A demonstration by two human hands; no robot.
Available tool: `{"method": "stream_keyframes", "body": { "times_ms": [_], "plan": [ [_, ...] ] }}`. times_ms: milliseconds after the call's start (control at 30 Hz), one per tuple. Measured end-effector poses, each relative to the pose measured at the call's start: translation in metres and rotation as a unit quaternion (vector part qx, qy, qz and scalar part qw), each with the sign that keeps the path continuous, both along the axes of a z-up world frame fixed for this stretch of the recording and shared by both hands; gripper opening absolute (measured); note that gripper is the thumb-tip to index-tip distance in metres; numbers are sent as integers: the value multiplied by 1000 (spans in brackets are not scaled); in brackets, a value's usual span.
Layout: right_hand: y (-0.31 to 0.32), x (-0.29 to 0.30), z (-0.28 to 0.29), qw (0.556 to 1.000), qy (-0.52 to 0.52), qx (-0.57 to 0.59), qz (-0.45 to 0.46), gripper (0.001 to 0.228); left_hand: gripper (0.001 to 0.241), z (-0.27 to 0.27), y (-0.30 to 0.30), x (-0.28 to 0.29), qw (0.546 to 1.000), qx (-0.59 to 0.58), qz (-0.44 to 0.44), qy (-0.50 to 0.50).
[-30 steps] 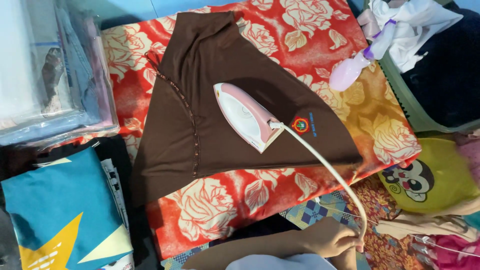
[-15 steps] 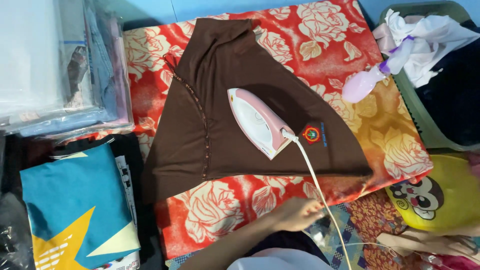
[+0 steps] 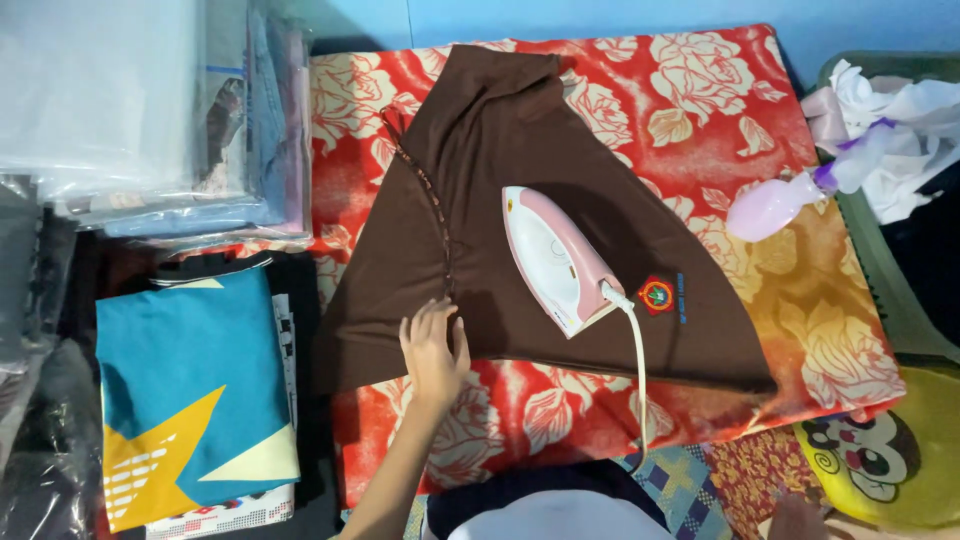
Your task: The person irons a brown garment on a floral-patterned surface. They spray the garment with water from a spray bottle, smooth it with their hands, and use a pink iron to press different sections. The garment is repositioned and flipped to iron multiple areas.
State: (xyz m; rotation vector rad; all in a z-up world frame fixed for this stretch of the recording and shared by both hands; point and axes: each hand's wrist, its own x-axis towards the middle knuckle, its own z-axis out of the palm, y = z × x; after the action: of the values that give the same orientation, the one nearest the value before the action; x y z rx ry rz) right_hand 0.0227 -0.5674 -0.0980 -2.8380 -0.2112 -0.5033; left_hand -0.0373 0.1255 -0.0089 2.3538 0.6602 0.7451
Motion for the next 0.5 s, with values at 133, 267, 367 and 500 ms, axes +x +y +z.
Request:
{"method": "stream_keyframes", "body": {
  "times_ms": [133, 267, 367, 500],
  "plan": [
    [298, 132, 118, 992, -66, 39, 97, 17, 44, 2, 19, 6, 994, 48, 40, 94],
    [531, 174, 185, 971, 78, -84, 210, 61, 72, -3, 37, 0, 977, 36, 28, 207],
    [615, 205, 125, 936, 221, -182, 207, 70, 76, -5, 34, -4, 977, 61, 33, 200],
    [612, 193, 157, 953, 160, -146, 213, 48, 72, -14, 34, -1, 982, 105, 64, 142]
  ]
}}
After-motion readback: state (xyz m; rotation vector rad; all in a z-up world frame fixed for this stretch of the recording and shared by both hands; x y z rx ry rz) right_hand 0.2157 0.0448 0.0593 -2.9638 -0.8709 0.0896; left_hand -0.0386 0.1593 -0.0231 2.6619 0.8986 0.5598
